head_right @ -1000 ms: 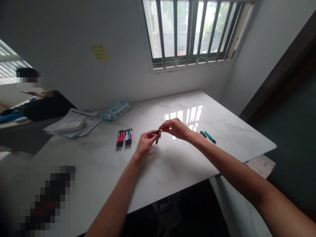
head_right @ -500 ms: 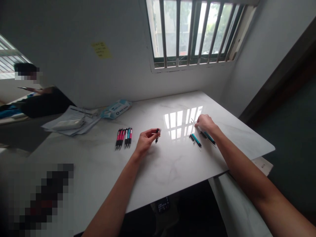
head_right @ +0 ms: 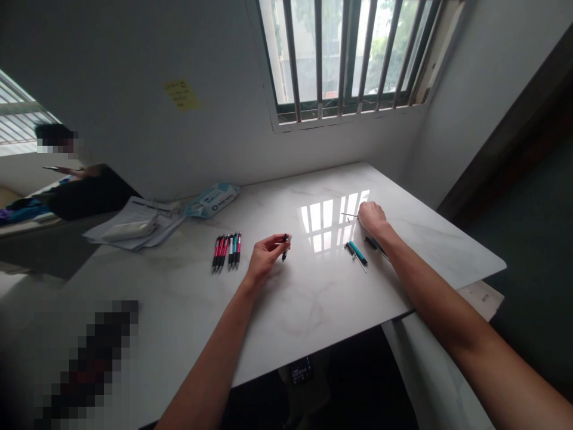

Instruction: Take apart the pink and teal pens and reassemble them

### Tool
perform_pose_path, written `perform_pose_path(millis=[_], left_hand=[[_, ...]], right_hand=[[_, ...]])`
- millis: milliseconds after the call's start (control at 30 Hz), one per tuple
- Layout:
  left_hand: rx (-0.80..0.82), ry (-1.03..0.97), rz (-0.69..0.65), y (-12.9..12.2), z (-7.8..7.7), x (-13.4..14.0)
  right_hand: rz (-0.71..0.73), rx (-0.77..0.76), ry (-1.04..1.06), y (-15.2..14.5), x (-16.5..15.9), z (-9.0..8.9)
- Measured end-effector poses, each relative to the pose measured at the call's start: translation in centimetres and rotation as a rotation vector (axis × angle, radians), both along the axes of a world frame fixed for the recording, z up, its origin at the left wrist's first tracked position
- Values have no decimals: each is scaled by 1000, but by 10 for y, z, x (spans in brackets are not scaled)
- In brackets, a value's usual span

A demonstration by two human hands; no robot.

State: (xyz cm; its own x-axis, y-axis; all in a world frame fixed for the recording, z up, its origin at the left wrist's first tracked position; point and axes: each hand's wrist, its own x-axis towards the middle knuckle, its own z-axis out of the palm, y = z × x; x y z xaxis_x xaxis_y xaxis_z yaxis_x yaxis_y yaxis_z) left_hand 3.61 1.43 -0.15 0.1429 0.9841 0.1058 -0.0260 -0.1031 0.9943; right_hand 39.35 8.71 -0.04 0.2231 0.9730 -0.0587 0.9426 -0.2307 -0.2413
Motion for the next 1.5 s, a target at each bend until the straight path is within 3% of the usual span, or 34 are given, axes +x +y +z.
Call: perform_pose_path(millis=[167, 233, 300, 400, 467, 667, 867, 933, 1000, 1100, 1233, 1367, 1500], left_hand=[[6, 10, -11, 0, -1, 1], [4, 16, -14, 0, -3, 2], [0, 21, -17, 1, -5, 1], [-11, 23, -21, 1, -7, 1], [-23, 26, -27, 2, -8, 1], [-29, 28, -33, 2, -8, 1], [-4, 33, -55, 0, -6, 1], [5, 34, -52, 0, -5, 1], [13, 34, -40, 1, -5, 1], [16, 31, -18, 2, -5, 1], [24, 31, 24, 4, -6, 2], [48, 75, 96, 6, -8, 0], [94, 201, 204, 6, -9, -8]], right_hand=[[-27, 39, -30, -6, -3, 7], [60, 160, 145, -9, -15, 12], [193, 269, 457, -14, -35, 18], [419, 300, 943, -27, -76, 27], [497, 321, 1156, -37, -102, 32], [485, 341, 1331, -50, -136, 34], [567, 245, 1234, -51, -144, 25], [631, 222, 1112, -53, -141, 23], [642, 315, 900, -53, -130, 23], [463, 473, 478, -44, -97, 25], [103, 228, 81, -23, -48, 25], [-8, 0, 27, -7, -34, 21], [54, 32, 66, -2, -48, 22]])
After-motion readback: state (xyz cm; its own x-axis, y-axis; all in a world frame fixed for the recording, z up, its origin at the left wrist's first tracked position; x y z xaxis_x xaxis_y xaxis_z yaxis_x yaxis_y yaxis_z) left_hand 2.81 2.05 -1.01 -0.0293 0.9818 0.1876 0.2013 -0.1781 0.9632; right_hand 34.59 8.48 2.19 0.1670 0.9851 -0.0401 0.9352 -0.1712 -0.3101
